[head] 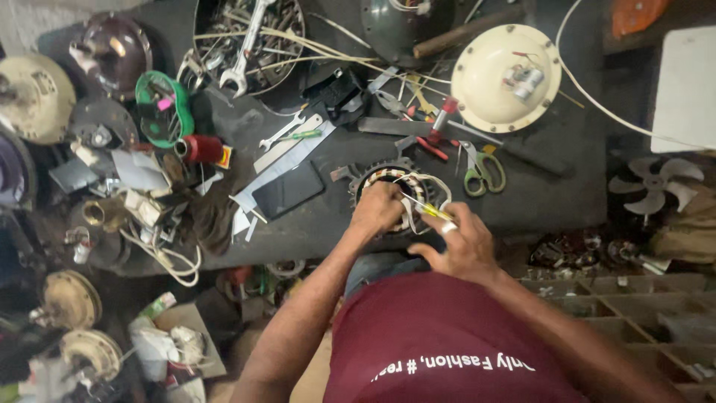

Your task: The person works on an electrical motor stator, inserting white insulating strips into the winding slots and adjusting the copper windings. They use a red-handled tool to push the strips into place and repeatedly reposition the stator on the workbench.

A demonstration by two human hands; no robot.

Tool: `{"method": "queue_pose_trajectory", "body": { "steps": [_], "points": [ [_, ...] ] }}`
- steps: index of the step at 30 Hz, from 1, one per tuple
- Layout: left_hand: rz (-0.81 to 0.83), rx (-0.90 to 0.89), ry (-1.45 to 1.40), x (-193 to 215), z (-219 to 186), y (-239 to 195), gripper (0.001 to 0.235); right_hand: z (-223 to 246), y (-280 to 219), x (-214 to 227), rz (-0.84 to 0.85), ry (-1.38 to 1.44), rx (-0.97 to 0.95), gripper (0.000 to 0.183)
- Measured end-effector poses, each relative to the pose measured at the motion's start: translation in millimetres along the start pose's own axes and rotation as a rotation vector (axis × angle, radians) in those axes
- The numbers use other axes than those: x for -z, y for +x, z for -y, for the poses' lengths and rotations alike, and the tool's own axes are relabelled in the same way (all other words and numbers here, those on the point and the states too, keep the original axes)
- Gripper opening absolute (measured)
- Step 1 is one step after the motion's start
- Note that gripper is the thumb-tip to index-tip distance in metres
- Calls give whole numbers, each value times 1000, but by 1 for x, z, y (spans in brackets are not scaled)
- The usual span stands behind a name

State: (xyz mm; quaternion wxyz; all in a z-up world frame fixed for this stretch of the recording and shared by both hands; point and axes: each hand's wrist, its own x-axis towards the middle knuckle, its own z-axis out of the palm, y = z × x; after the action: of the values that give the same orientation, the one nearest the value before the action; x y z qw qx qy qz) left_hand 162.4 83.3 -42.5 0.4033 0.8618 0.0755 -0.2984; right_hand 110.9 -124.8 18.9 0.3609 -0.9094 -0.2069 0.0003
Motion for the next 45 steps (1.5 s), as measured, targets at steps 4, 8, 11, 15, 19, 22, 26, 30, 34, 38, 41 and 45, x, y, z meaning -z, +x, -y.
{"method": "queue_pose_trajectory", "body": {
  "steps": [4,8,11,15,19,22,26,30,34,38,41,45],
  "points": [
    [-11,0,-15,-4,7,8,24,3,5,-15,-137,-76,4,32],
    [0,4,0,-7,14,9,21,-12,0,-14,-101,-75,32,19],
    [36,19,20,-7,10,14,21,-32,19,8,-211,-222,-22,12],
    [56,16,75,-8,7,14,23,-43,36,50,-169,-13,-290,30],
    [20,-104,109,-6,3,14,23,-25,16,78,31,297,-354,36],
    [30,-165,106,-4,4,16,22,-2,-3,66,159,478,-190,38],
    [52,-161,89,-6,7,10,24,23,-4,34,124,422,-339,21],
    [-22,-236,80,-6,6,12,20,32,17,16,79,305,-353,15],
    [13,-179,124,-13,12,13,22,38,20,13,101,221,-347,16],
    [64,-132,130,-11,13,24,25,32,31,9,144,147,-324,17],
    [66,-162,138,-13,16,24,26,20,36,3,178,143,-389,16],
    [66,-187,150,-11,15,25,25,12,34,-4,198,351,-596,15]
  ]
}}
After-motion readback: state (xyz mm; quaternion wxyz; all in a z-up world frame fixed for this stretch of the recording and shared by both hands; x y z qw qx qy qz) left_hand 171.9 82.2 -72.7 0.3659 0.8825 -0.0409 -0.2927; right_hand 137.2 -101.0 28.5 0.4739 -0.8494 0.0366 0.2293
